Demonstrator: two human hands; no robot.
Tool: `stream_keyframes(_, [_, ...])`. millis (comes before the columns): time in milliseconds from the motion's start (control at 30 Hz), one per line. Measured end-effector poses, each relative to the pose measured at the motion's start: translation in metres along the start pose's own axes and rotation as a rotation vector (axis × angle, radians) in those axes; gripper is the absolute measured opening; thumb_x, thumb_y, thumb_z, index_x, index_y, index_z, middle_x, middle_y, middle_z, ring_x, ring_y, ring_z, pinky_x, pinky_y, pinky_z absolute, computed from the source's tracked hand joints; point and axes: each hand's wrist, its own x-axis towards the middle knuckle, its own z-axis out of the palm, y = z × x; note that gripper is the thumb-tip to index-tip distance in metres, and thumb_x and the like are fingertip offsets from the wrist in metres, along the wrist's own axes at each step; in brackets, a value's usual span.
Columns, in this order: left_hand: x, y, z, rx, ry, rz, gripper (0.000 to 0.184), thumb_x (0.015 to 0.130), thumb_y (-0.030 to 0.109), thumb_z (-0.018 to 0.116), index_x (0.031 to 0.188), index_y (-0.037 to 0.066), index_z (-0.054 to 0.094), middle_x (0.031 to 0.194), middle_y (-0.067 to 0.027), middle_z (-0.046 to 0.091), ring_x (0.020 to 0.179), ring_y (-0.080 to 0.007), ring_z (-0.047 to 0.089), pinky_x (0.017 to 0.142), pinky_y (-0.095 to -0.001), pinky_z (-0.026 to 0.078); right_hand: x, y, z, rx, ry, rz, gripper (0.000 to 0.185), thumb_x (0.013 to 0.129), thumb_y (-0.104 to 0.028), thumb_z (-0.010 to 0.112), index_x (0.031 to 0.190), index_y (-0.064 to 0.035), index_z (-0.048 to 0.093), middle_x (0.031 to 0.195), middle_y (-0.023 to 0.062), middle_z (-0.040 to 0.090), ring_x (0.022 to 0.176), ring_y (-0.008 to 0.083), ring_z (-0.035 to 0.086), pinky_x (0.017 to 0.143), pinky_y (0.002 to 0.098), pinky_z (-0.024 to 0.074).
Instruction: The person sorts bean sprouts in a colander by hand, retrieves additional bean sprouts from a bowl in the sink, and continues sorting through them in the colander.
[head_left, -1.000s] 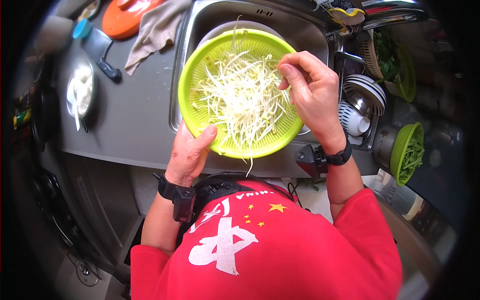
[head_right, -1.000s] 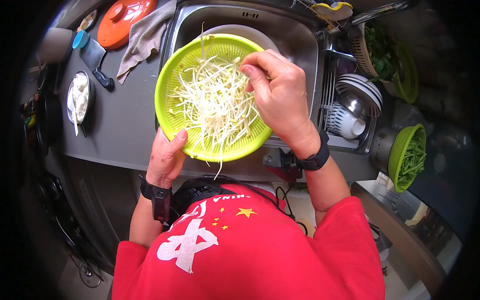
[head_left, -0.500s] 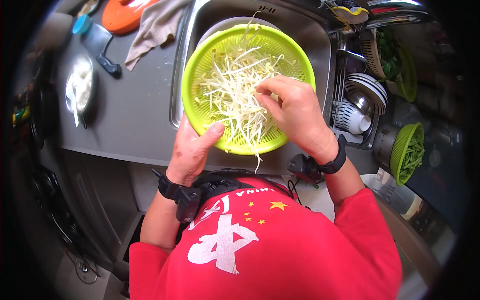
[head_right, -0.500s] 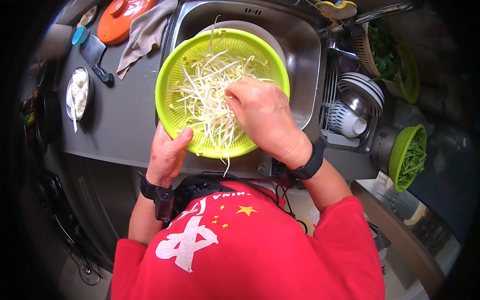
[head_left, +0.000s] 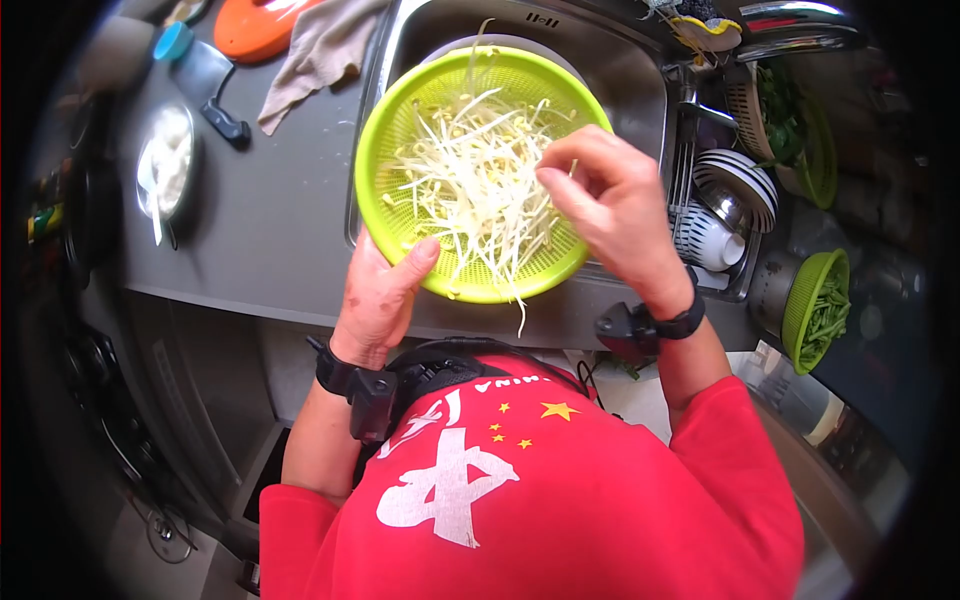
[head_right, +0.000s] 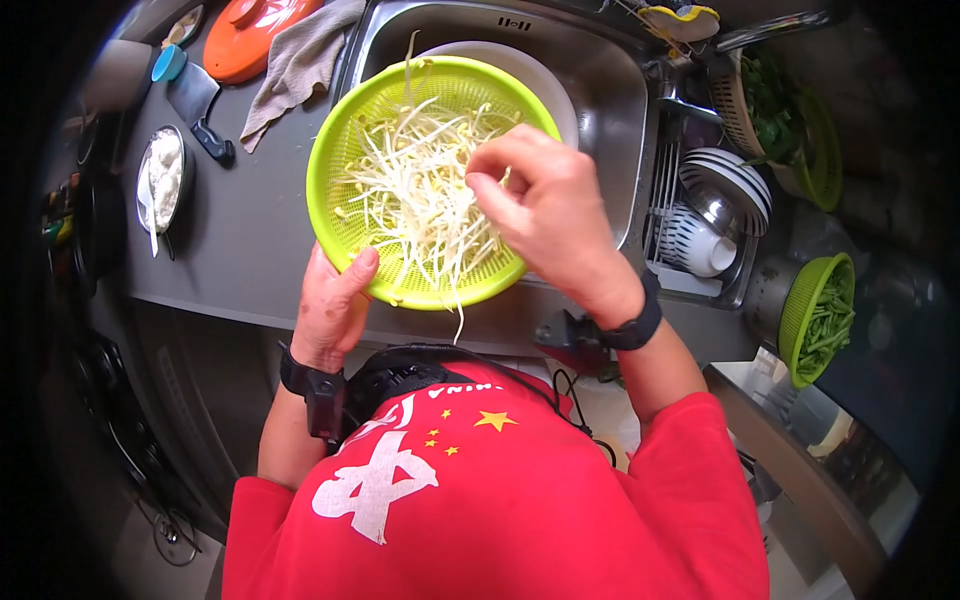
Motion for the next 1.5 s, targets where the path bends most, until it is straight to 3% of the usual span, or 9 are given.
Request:
stream_keyframes(133, [-0.001, 0.003, -0.009, -0.057, 0.035, 0.006, 0.059, 0.09, 0.006, 0.07, 0.141, 0.0, 0.041, 0.134, -0.0133, 0.057, 0.122, -0.0242, 0.057, 0.106, -0.0386, 0.044, -0.016, 0.011, -0.035, 0.409, 0.127, 0.169, 0.006, 0.09, -0.002, 0.069, 0.095, -0.0002, 0.068, 0.085, -0.0018, 0.067, 0.075, 0.0034, 0.06, 0.065, 0.0188, 0.047])
stream_keyframes(300, [-0.002, 0.007, -0.015, -0.084, 0.026, 0.029, 0.055, 0.092, 0.008, 0.068, 0.14, -0.002, 0.044, 0.133, -0.0139, 0.058, 0.121, -0.0245, 0.058, 0.105, -0.0388, 0.045, -0.048, 0.078, -0.061, 0.004, 0.052, 0.398, 0.01, 0.084, -0.005, 0.076, 0.086, -0.0032, 0.066, 0.077, -0.0034, 0.065, 0.069, 0.0027, 0.056, 0.06, 0.0193, 0.043])
stream_keyframes(467, [0.0, 0.009, -0.015, -0.075, 0.005, 0.032, 0.056, 0.092, 0.01, 0.069, 0.14, -0.002, 0.044, 0.133, -0.0139, 0.058, 0.121, -0.0243, 0.058, 0.104, -0.0384, 0.045, -0.07, 0.124, -0.043, -0.61, 0.017, -0.019, 0.015, 0.088, 0.003, 0.06, 0.1, 0.0008, 0.068, 0.076, 0.0097, 0.068, 0.067, 0.0128, 0.064, 0.062, 0.026, 0.0502])
stream_keyframes(533, [0.001, 0.009, -0.015, -0.043, -0.013, 0.036, 0.059, 0.093, 0.013, 0.068, 0.143, -0.001, 0.04, 0.137, -0.0141, 0.055, 0.125, -0.0257, 0.055, 0.107, -0.0409, 0.042, -0.063, 0.115, -0.039, -0.566, 0.082, 0.03, 0.019, 0.089, 0.004, 0.057, 0.105, 0.0007, 0.068, 0.079, 0.0107, 0.069, 0.066, 0.0138, 0.065, 0.061, 0.0268, 0.0513])
stream_keyframes(600, [-0.001, 0.008, -0.015, -0.039, -0.019, 0.038, 0.06, 0.092, 0.013, 0.069, 0.143, -0.001, 0.04, 0.137, -0.014, 0.055, 0.125, -0.0257, 0.055, 0.108, -0.0409, 0.042, -0.056, 0.089, -0.045, -0.196, 0.145, 0.473, 0.023, 0.091, 0.005, 0.055, 0.109, 0.0003, 0.068, 0.083, 0.0105, 0.071, 0.065, 0.0134, 0.065, 0.06, 0.0265, 0.0521])
stream_keyframes(733, [0.002, 0.005, -0.009, -0.053, -0.02, 0.052, 0.059, 0.09, 0.011, 0.072, 0.141, -0.001, 0.043, 0.134, -0.0134, 0.058, 0.121, -0.024, 0.057, 0.106, -0.0386, 0.044, -0.04, 0.035, -0.043, -0.08, 0.473, 0.124, 0.019, 0.09, 0.006, 0.06, 0.106, 0.0001, 0.069, 0.086, 0.0083, 0.072, 0.07, 0.0121, 0.067, 0.061, 0.0264, 0.0525])
stream_keyframes(867, [0.0, 0.004, 0.001, -0.034, -0.027, 0.035, 0.062, 0.089, 0.01, 0.072, 0.142, 0.0, 0.041, 0.135, -0.0131, 0.057, 0.122, -0.0235, 0.057, 0.106, -0.0386, 0.044, -0.02, -0.012, -0.029, -0.149, 0.152, -0.282, 0.018, 0.084, 0.002, 0.069, 0.102, -0.0002, 0.07, 0.088, 0.0122, 0.07, 0.074, 0.0247, 0.069, 0.067, 0.0323, 0.0549])
stream_keyframes(1133, [-0.004, -0.002, 0.006, 0.035, -0.05, -0.033, 0.069, 0.089, 0.004, 0.071, 0.146, 0.003, 0.033, 0.136, -0.0113, 0.053, 0.123, -0.0212, 0.055, 0.105, -0.0365, 0.045, 0.009, 0.0, 0.031, -0.414, -0.076, -0.205, 0.003, 0.08, -0.005, 0.064, 0.079, -0.0025, 0.065, 0.083, 0.0147, 0.059, 0.072, 0.0365, 0.065, 0.065, 0.046, 0.0531])
stream_keyframes(1500, [-0.004, -0.006, 0.005, 0.034, -0.059, -0.035, 0.072, 0.088, 0.004, 0.072, 0.147, 0.004, 0.031, 0.136, -0.0111, 0.053, 0.122, -0.0201, 0.055, 0.104, -0.0351, 0.046, 0.014, 0.004, 0.027, -0.359, -0.201, -0.223, 0.022, 0.075, 0.001, 0.068, 0.095, -0.0075, 0.07, 0.09, 0.0108, 0.061, 0.082, 0.0329, 0.065, 0.072, 0.0414, 0.0509])
